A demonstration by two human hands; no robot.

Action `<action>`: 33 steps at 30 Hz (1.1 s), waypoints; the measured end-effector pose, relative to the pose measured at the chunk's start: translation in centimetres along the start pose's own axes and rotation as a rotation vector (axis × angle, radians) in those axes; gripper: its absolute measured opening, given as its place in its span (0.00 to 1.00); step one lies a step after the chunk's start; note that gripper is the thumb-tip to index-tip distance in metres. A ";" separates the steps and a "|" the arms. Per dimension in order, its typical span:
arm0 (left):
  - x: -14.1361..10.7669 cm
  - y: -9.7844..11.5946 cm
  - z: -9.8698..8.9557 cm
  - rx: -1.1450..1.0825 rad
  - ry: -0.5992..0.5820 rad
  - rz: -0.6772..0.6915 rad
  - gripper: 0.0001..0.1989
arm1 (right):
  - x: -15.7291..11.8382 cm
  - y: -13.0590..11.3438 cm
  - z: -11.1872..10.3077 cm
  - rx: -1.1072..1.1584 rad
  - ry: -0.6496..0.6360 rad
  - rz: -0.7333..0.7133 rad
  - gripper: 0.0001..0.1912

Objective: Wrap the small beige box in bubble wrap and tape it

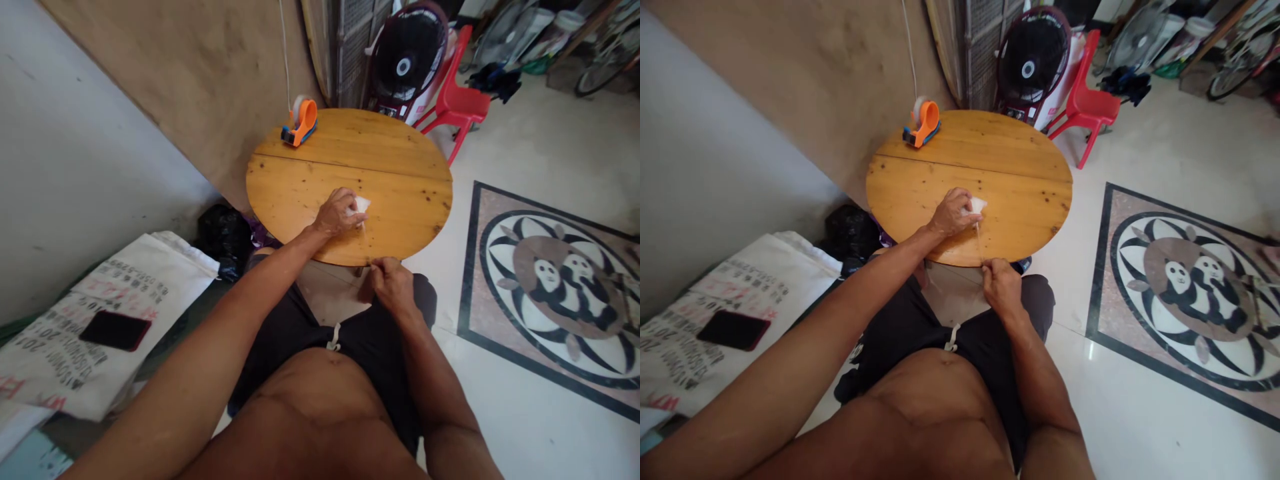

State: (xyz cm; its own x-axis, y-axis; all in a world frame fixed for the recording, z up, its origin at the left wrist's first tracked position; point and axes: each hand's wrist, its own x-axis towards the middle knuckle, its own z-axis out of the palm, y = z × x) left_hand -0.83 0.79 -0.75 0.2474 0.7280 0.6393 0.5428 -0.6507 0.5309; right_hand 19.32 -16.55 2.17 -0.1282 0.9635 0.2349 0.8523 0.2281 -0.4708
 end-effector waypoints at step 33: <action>-0.1 1.0 1.3 0.078 0.077 -0.160 0.16 | 7.4 -2.1 -0.9 -0.288 0.022 0.052 0.26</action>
State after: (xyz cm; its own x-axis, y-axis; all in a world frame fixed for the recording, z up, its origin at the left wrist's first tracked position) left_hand 0.77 0.31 -1.01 0.0925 0.8001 0.5928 0.6312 -0.5075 0.5865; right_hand 17.03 -10.07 5.64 -0.0720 0.9689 0.2366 0.9667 0.1262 -0.2228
